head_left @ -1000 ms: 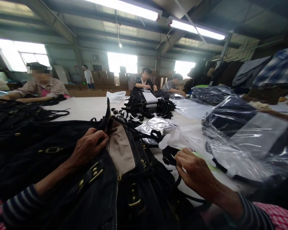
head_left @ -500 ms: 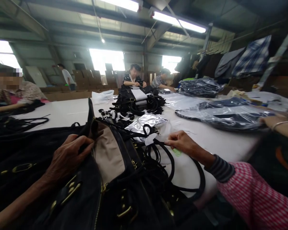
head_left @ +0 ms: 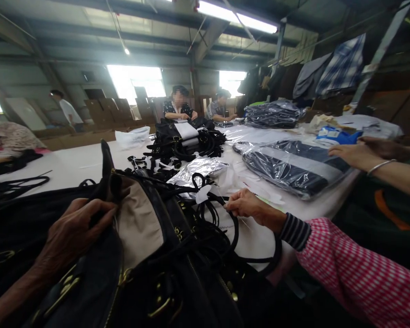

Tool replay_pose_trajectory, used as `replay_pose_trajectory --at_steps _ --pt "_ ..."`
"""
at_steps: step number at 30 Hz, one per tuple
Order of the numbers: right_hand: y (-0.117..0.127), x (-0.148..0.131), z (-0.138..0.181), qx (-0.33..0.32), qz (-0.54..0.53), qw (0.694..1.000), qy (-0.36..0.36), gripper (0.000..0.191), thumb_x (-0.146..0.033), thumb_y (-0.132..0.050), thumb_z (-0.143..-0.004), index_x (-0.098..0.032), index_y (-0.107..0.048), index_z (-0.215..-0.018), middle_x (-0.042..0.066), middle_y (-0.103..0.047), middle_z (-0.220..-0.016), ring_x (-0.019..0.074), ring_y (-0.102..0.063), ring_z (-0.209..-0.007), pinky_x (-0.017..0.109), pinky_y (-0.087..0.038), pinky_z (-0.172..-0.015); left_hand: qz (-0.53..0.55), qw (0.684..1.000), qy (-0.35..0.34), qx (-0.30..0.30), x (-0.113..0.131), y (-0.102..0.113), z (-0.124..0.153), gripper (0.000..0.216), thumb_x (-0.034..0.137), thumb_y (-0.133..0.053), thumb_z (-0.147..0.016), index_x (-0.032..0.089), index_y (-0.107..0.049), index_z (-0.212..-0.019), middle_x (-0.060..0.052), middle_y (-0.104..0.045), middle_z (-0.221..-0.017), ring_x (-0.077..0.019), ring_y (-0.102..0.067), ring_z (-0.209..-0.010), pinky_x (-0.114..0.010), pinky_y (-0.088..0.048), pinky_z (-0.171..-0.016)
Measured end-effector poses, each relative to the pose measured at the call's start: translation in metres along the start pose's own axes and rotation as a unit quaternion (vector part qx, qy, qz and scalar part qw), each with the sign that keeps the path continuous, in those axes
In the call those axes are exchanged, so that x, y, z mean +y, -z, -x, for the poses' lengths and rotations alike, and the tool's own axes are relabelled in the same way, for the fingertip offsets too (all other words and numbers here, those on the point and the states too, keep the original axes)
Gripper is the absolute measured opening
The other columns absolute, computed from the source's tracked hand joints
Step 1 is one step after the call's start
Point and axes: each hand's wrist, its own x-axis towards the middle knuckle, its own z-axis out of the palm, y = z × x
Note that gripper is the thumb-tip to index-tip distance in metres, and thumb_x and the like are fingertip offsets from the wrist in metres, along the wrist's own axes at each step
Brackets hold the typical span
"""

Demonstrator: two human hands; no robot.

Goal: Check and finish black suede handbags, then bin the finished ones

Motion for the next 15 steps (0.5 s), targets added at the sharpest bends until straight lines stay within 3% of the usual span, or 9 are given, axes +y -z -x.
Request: replay_pose_trajectory --at_steps 6,10,13,15 --pt "-0.01 -0.006 -0.021 0.044 -0.054 0.997 -0.027 0.022 -0.019 -0.07 -0.076 -0.014 -0.056 -0.059 -0.001 -0.059 -0.053 0.0037 -0.037 -0.04 0.017 -0.019 -0.036 -0.001 1.0 0.004 0.013 0.004 0.002 -0.002 0.04 0.05 -0.04 -0.09 0.023 -0.067 -0.099 -0.006 -0.06 -0.102 -0.0224 -0.062 -0.096 -0.032 -0.047 -0.079" --pt "-0.013 -0.008 -0.04 0.105 -0.026 0.992 0.059 0.007 -0.011 -0.07 -0.076 -0.013 -0.063 -0.078 0.0 -0.064 -0.056 0.0064 -0.047 -0.042 0.016 -0.032 -0.038 0.003 1.0 0.0 0.015 0.004 0.002 0.0 0.034 0.048 -0.043 -0.09 0.026 -0.067 -0.099 -0.004 -0.061 -0.102 -0.0209 -0.062 -0.095 -0.03 -0.047 -0.078" --pt "-0.015 -0.008 -0.055 0.125 -0.007 0.986 0.11 0.034 -0.005 -0.069 -0.072 -0.014 -0.063 -0.105 -0.006 -0.061 -0.054 0.0092 -0.052 -0.041 0.017 -0.039 -0.04 0.012 1.0 -0.009 0.02 0.005 0.002 0.0 0.029 0.045 -0.046 -0.091 0.027 -0.067 -0.096 -0.003 -0.062 -0.101 -0.0213 -0.061 -0.1 -0.029 -0.046 -0.079" --pt "-0.018 -0.007 -0.063 0.107 -0.008 0.987 0.118 0.034 -0.007 -0.069 -0.072 -0.014 -0.065 -0.105 -0.006 -0.062 -0.055 0.0094 -0.052 -0.039 0.018 -0.038 -0.038 0.019 1.0 -0.005 0.024 0.006 0.002 0.0 0.027 0.045 -0.047 -0.091 0.027 -0.067 -0.095 -0.002 -0.062 -0.101 -0.0214 -0.061 -0.101 -0.028 -0.046 -0.079"
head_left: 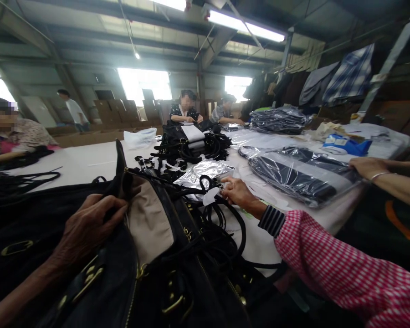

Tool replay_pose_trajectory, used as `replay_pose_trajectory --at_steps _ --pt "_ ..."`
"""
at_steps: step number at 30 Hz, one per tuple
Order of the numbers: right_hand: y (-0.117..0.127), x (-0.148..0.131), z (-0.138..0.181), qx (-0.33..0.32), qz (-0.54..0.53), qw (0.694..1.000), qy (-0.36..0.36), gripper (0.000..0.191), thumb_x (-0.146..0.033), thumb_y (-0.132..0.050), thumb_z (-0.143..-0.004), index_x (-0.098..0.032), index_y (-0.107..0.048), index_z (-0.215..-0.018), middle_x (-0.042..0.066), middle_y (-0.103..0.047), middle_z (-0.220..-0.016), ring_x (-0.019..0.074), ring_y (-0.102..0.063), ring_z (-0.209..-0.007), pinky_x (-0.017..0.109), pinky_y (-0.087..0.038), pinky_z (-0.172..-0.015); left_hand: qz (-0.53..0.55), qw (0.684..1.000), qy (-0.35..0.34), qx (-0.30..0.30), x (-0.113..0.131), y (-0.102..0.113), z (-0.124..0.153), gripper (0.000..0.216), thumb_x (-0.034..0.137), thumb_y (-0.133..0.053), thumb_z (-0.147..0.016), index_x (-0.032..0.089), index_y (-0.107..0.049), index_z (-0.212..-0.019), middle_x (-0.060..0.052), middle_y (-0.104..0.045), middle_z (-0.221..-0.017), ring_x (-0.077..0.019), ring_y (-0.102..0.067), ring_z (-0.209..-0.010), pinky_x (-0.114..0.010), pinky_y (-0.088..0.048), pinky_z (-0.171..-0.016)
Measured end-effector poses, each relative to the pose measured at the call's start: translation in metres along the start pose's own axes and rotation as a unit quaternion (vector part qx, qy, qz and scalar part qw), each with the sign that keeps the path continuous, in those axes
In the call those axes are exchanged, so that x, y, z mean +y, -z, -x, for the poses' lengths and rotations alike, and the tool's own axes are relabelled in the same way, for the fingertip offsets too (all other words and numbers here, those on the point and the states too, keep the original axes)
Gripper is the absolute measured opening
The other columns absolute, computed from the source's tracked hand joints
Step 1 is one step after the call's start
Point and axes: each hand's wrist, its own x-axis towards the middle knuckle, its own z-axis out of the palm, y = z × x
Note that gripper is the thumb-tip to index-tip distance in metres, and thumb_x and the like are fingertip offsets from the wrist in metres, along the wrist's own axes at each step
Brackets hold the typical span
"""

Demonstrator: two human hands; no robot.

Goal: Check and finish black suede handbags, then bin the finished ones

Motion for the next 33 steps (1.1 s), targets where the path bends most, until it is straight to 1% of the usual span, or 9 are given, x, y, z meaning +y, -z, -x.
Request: replay_pose_trajectory --at_steps 3,7,11,14,18,21,25,29,33 --pt "-0.006 0.004 -0.006 0.004 -0.01 1.0 0.008 0.015 -0.012 -0.064 -0.073 -0.012 -0.067 -0.088 -0.001 -0.065 -0.059 0.0088 -0.052 -0.038 0.018 -0.035 -0.037 0.025 0.999 0.02 -0.014 0.002 0.002 -0.002 0.025 0.045 -0.049 -0.09 0.028 -0.067 -0.095 -0.001 -0.062 -0.099 -0.0205 -0.061 -0.096 -0.028 -0.046 -0.079" --pt "-0.007 -0.002 -0.004 0.058 -0.035 0.997 0.043 0.017 -0.02 -0.058 -0.076 -0.013 -0.065 -0.089 0.001 -0.066 -0.065 0.0085 -0.053 -0.041 0.018 -0.034 -0.038 0.083 0.994 0.048 -0.057 0.003 0.008 -0.008 0.035 0.053 -0.048 -0.089 0.025 -0.068 -0.095 -0.003 -0.062 -0.097 -0.0213 -0.061 -0.088 -0.032 -0.046 -0.082" --pt "-0.002 -0.032 0.01 0.106 -0.01 0.976 0.189 0.021 -0.028 -0.06 -0.081 -0.014 -0.067 -0.095 0.0 -0.065 -0.068 0.0105 -0.053 -0.046 0.022 -0.04 -0.045 0.114 0.989 0.058 -0.078 0.006 0.015 -0.013 0.039 0.056 -0.046 -0.089 0.024 -0.068 -0.093 -0.004 -0.059 -0.091 -0.0228 -0.06 -0.084 -0.035 -0.045 -0.082" --pt "-0.006 -0.066 0.027 0.077 0.098 0.944 0.307 0.019 -0.027 -0.056 -0.089 -0.016 -0.069 -0.098 0.0 -0.065 -0.068 0.0124 -0.056 -0.052 0.025 -0.044 -0.053 0.133 0.986 0.068 -0.081 0.01 0.02 -0.014 0.037 0.053 -0.047 -0.089 0.024 -0.068 -0.091 -0.003 -0.057 -0.088 -0.0232 -0.06 -0.082 -0.036 -0.044 -0.079" --pt "-0.033 -0.101 0.043 -0.039 0.262 0.868 0.421 0.021 -0.022 -0.053 -0.093 -0.018 -0.073 -0.097 0.004 -0.073 -0.082 0.0153 -0.065 -0.068 0.027 -0.045 -0.068 0.207 0.973 0.059 -0.089 0.011 0.027 -0.016 0.03 0.048 -0.053 -0.086 0.021 -0.069 -0.086 -0.004 -0.062 -0.086 -0.0236 -0.06 -0.087 -0.034 -0.043 -0.08" --pt "-0.061 -0.117 0.046 -0.113 0.332 0.831 0.432 0.023 -0.017 -0.05 -0.093 -0.018 -0.072 -0.096 0.005 -0.073 -0.083 0.017 -0.067 -0.074 0.027 -0.042 -0.069 0.267 0.956 0.068 -0.1 0.008 0.029 -0.018 0.026 0.043 -0.058 -0.083 0.019 -0.068 -0.081 -0.003 -0.064 -0.079 -0.0213 -0.06 -0.082 -0.031 -0.041 -0.074" --pt "-0.093 -0.139 0.044 -0.151 0.417 0.799 0.407 0.02 -0.012 -0.05 -0.088 -0.018 -0.069 -0.087 0.002 -0.066 -0.07 0.0162 -0.063 -0.067 0.027 -0.034 -0.065 0.303 0.943 0.106 -0.091 0.008 0.029 -0.02 0.023 0.039 -0.063 -0.08 0.017 -0.067 -0.076 0.0 -0.062 -0.072 -0.0181 -0.057 -0.075 -0.028 -0.037 -0.067" --pt "-0.112 -0.16 0.045 -0.175 0.516 0.738 0.398 0.017 -0.009 -0.05 -0.085 -0.018 -0.062 -0.077 0.002 -0.06 -0.063 0.0153 -0.057 -0.06 0.029 -0.026 -0.06 0.299 0.941 0.129 -0.089 0.012 0.03 -0.021 0.02 0.035 -0.066 -0.081 0.017 -0.065 -0.072 0.002 -0.057 -0.066 -0.0155 -0.053 -0.069 -0.027 -0.033 -0.063" --pt "-0.124 -0.167 0.047 -0.19 0.541 0.721 0.388 0.014 -0.01 -0.051 -0.083 -0.018 -0.06 -0.077 0.002 -0.06 -0.063 0.0142 -0.055 -0.058 0.03 -0.023 -0.058 0.281 0.946 0.14 -0.085 0.017 0.033 -0.02 0.018 0.031 -0.066 -0.083 0.018 -0.064 -0.071 0.003 -0.055 -0.064 -0.0154 -0.053 -0.068 -0.027 -0.032 -0.062"
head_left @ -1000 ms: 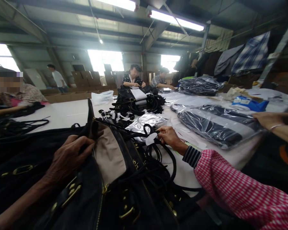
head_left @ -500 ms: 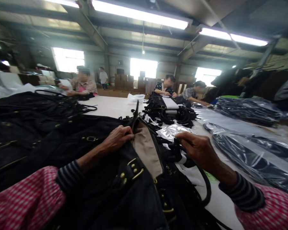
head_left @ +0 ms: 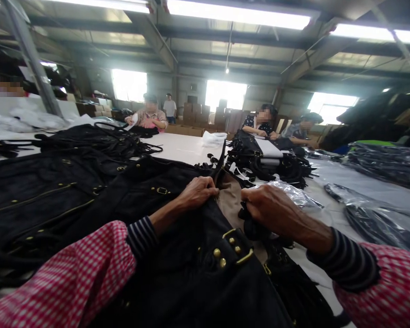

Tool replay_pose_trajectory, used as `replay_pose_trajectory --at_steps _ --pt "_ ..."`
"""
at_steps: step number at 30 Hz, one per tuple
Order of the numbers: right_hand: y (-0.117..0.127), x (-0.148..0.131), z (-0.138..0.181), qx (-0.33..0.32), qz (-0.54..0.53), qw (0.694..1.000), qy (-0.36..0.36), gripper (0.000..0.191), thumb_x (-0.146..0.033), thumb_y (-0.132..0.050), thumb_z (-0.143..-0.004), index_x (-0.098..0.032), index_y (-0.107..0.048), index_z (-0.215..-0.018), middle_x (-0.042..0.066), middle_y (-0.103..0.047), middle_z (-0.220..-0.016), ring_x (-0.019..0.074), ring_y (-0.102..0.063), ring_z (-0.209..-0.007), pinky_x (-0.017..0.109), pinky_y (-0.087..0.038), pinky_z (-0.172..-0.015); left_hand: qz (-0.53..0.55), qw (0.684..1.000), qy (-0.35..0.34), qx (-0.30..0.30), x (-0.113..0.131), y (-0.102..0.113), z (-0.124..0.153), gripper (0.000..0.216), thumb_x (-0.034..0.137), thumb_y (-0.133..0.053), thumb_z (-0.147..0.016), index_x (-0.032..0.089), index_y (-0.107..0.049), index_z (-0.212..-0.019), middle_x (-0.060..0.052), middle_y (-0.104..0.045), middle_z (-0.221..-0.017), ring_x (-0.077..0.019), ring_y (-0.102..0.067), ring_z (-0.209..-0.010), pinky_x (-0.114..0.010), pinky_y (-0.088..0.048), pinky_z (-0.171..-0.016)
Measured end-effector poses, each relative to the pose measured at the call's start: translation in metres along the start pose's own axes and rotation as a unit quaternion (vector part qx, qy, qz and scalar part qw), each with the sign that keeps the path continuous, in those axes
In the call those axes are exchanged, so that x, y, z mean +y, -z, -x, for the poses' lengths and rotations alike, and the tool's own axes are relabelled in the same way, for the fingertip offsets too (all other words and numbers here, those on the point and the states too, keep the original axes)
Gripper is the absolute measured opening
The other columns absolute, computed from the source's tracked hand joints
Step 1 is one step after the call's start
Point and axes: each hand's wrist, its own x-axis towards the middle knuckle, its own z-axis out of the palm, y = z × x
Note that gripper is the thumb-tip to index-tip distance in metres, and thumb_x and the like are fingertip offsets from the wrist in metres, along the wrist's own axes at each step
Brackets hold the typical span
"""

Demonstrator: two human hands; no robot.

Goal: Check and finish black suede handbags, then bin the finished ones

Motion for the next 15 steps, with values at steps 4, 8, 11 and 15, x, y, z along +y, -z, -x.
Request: replay_pose_trajectory --at_steps 4,8,11,15 --pt "-0.005 -0.002 -0.003 -0.005 0.014 1.0 -0.011 0.015 -0.012 -0.05 -0.086 -0.018 -0.061 -0.079 0.004 -0.062 -0.065 0.0152 -0.056 -0.058 0.03 -0.023 -0.057 -0.026 1.0 -0.013 0.009 0.002 -0.002 0.003 0.02 0.033 -0.065 -0.087 0.019 -0.063 -0.072 0.002 -0.058 -0.066 -0.0165 -0.055 -0.069 -0.027 -0.033 -0.063" --pt "-0.01 -0.001 -0.004 -0.003 0.017 1.0 -0.008 0.016 -0.013 -0.049 -0.088 -0.018 -0.062 -0.082 0.005 -0.063 -0.066 0.016 -0.058 -0.06 0.03 -0.023 -0.057 -0.055 0.998 -0.035 0.019 0.001 -0.004 0.003 0.022 0.037 -0.063 -0.089 0.02 -0.064 -0.076 0.001 -0.061 -0.068 -0.0179 -0.057 -0.071 -0.029 -0.035 -0.066" --pt "-0.013 0.0 -0.004 0.002 0.016 1.0 0.0 0.014 -0.013 -0.05 -0.086 -0.018 -0.062 -0.082 0.005 -0.062 -0.065 0.0163 -0.057 -0.059 0.031 -0.023 -0.057 -0.06 0.997 -0.036 0.02 0.001 -0.005 0.003 0.023 0.039 -0.063 -0.088 0.02 -0.065 -0.076 0.001 -0.061 -0.068 -0.0179 -0.057 -0.07 -0.029 -0.035 -0.066" --pt "-0.015 -0.001 -0.005 0.015 0.026 1.0 0.009 0.015 -0.013 -0.05 -0.085 -0.018 -0.064 -0.082 0.005 -0.063 -0.065 0.0161 -0.055 -0.058 0.031 -0.021 -0.057 -0.06 0.997 -0.034 0.019 0.002 -0.005 0.003 0.025 0.041 -0.063 -0.088 0.019 -0.067 -0.075 0.001 -0.061 -0.068 -0.0176 -0.056 -0.071 -0.029 -0.036 -0.067"
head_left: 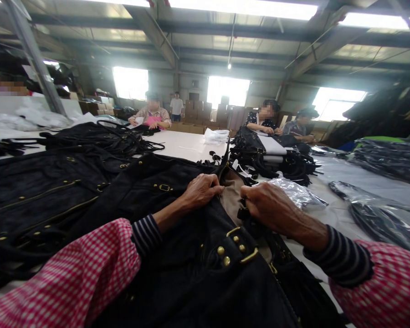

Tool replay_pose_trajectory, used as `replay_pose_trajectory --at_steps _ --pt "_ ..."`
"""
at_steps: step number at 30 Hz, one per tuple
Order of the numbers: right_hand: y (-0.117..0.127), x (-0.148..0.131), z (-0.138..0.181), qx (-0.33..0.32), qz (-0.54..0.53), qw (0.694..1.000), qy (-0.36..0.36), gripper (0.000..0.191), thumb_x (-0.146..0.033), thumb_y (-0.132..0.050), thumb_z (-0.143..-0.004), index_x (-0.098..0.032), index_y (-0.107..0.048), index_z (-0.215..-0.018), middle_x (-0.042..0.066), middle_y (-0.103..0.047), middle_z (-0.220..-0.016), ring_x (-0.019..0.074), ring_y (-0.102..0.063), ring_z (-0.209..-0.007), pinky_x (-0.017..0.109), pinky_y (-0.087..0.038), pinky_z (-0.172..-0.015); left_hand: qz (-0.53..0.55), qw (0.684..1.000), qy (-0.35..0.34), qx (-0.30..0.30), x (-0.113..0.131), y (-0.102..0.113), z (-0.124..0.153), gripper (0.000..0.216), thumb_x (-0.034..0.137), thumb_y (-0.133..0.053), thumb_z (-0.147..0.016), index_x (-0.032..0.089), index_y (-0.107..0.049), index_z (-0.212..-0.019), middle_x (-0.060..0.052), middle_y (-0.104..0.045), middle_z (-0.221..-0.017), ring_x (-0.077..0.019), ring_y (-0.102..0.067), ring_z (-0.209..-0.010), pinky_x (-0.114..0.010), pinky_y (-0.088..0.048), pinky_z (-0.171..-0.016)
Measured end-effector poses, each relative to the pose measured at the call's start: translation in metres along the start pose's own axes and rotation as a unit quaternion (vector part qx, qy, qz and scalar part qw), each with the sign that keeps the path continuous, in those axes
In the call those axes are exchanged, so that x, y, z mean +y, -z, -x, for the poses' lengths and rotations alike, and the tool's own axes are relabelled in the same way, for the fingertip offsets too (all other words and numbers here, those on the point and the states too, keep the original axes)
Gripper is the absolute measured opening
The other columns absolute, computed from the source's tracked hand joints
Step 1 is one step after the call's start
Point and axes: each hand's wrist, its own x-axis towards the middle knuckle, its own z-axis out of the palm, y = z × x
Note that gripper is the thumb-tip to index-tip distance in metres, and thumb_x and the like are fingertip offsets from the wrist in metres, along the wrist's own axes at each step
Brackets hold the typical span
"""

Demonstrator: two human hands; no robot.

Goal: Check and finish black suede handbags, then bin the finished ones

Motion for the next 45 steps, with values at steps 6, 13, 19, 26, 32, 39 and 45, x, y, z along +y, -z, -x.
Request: replay_pose_trajectory --at_steps 6,13,19,26,32,39,45 --pt "0.006 -0.007 -0.007 -0.03 0.008 0.999 -0.016 0.017 -0.012 -0.051 -0.084 -0.018 -0.066 -0.08 0.008 -0.066 -0.067 0.0176 -0.06 -0.062 0.031 -0.021 -0.057 0.016 0.998 -0.049 -0.038 -0.005 0.005 -0.004 0.027 0.041 -0.062 -0.089 0.019 -0.072 -0.079 0.001 -0.063 -0.069 -0.017 -0.058 -0.072 -0.027 -0.037 -0.067" --pt "0.01 -0.008 -0.015 -0.051 0.013 0.999 0.009 0.019 -0.01 -0.053 -0.078 -0.017 -0.07 -0.082 0.01 -0.071 -0.076 0.02 -0.065 -0.067 0.031 -0.023 -0.055 -0.072 0.986 -0.095 -0.114 -0.007 0.015 -0.003 0.023 0.027 -0.057 -0.09 0.027 -0.074 -0.104 0.0 -0.071 -0.104 -0.023 -0.055 -0.099 -0.03 -0.04 -0.087" --pt "0.004 -0.006 -0.018 -0.036 0.031 0.998 0.029 0.019 -0.013 -0.055 -0.081 -0.018 -0.073 -0.085 0.011 -0.073 -0.08 0.0229 -0.068 -0.071 0.03 -0.029 -0.058 -0.132 0.977 -0.131 -0.105 -0.004 0.016 -0.003 0.024 0.034 -0.052 -0.095 0.029 -0.075 -0.099 -0.003 -0.066 -0.105 -0.0221 -0.049 -0.093 -0.031 -0.04 -0.082" --pt "0.012 -0.005 -0.01 -0.041 0.001 0.999 -0.001 0.026 -0.013 -0.053 -0.085 -0.024 -0.071 -0.1 0.006 -0.073 -0.085 0.0218 -0.068 -0.078 0.03 -0.024 -0.058 -0.085 0.981 -0.137 -0.109 -0.011 0.017 -0.008 0.017 0.029 -0.055 -0.09 0.024 -0.072 -0.092 -0.001 -0.067 -0.103 -0.0223 -0.053 -0.098 -0.035 -0.04 -0.092" --pt "0.015 0.011 0.0 0.006 -0.09 0.996 -0.013 0.031 -0.015 -0.055 -0.088 -0.023 -0.067 -0.115 0.002 -0.072 -0.084 0.0187 -0.066 -0.079 0.027 -0.03 -0.065 -0.078 0.989 -0.125 -0.028 0.003 0.018 -0.002 0.014 0.029 -0.055 -0.092 0.023 -0.067 -0.091 -0.006 -0.065 -0.103 -0.0269 -0.051 -0.111 -0.041 -0.041 -0.097" --pt "0.019 0.027 0.007 0.003 -0.176 0.984 -0.025 0.02 -0.012 -0.055 -0.086 -0.018 -0.072 -0.077 0.001 -0.066 -0.07 0.0134 -0.06 -0.066 0.024 -0.033 -0.062 -0.024 0.994 -0.104 0.007 0.026 0.01 0.006 0.014 0.029 -0.051 -0.095 0.021 -0.061 -0.089 -0.006 -0.061 -0.093 -0.0251 -0.057 -0.103 -0.037 -0.045 -0.088" --pt "-0.003 0.038 0.017 -0.008 -0.38 0.925 0.017 0.018 -0.019 -0.058 -0.086 -0.017 -0.075 -0.083 -0.001 -0.066 -0.069 0.0133 -0.058 -0.063 0.023 -0.039 -0.06 -0.046 0.995 -0.087 0.021 0.024 0.003 0.01 0.006 0.025 -0.054 -0.092 0.022 -0.057 -0.088 -0.003 -0.055 -0.087 -0.0221 -0.057 -0.095 -0.033 -0.042 -0.08"
